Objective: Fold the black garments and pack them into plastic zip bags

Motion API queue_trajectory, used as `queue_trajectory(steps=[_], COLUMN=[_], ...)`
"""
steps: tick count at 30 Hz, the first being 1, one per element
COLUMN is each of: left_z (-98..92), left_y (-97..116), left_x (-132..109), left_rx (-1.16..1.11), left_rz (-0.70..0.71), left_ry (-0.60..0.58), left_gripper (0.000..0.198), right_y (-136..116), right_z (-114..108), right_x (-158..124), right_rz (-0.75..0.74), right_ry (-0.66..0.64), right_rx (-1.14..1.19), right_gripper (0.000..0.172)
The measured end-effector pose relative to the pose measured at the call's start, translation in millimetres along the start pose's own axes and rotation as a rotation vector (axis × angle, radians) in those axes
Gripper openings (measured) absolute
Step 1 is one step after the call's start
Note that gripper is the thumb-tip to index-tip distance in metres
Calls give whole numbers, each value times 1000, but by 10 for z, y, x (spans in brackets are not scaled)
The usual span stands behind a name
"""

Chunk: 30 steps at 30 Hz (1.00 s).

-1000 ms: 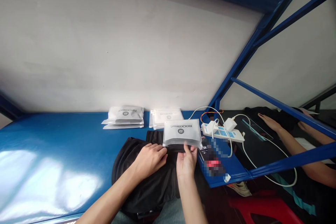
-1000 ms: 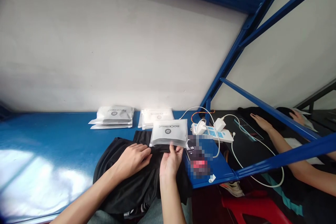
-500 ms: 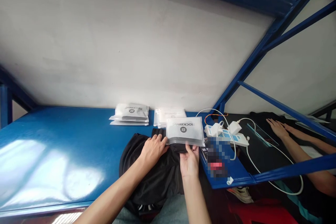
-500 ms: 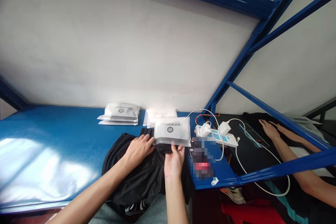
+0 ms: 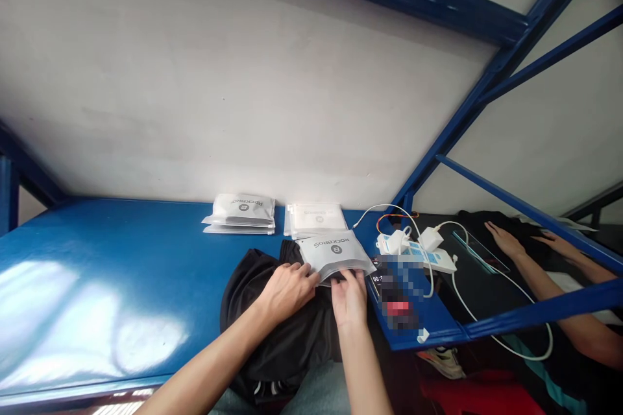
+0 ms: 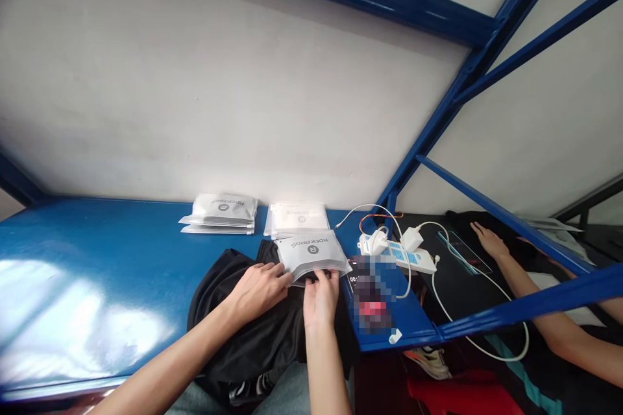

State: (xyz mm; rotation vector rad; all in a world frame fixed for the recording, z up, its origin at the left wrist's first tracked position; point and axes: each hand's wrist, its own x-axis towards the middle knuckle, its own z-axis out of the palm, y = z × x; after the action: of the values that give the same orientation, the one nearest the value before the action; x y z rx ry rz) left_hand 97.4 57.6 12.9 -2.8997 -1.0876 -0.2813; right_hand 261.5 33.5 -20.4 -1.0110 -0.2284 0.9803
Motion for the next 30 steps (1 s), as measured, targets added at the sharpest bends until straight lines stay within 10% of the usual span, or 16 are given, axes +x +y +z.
queue_trajectory(steps=[5,14,19,24,27,30], left_z=[-33,-39,-35,19,48,38], left_y=[-70,-194,-290,-317,-361,-425], left_x=[-15,-56,-100,-108,-87,-64], left_rx=[-18,-43,-114,-419,-527,-573], left_rz=[-30,-30,-110,-60,-86,-149], left_ry=[17,31,129,189,212,222], left_gripper=[13,13,16,18,21,23], right_y=[-174,-156,-332,-473,-518,-514], right_z=[-121,-240,-379,-237,-156,-202], right_x=[5,88,-60,-174,-98,-6], right_rz=[126,-28,-400,-911,-817,-649], right_ry=[-312,-361,-494,-533,-681,-821], right_rx=[-126,-422,-922,-1147,-1119,-1123], right_gripper=[49,67,24,28,55,45])
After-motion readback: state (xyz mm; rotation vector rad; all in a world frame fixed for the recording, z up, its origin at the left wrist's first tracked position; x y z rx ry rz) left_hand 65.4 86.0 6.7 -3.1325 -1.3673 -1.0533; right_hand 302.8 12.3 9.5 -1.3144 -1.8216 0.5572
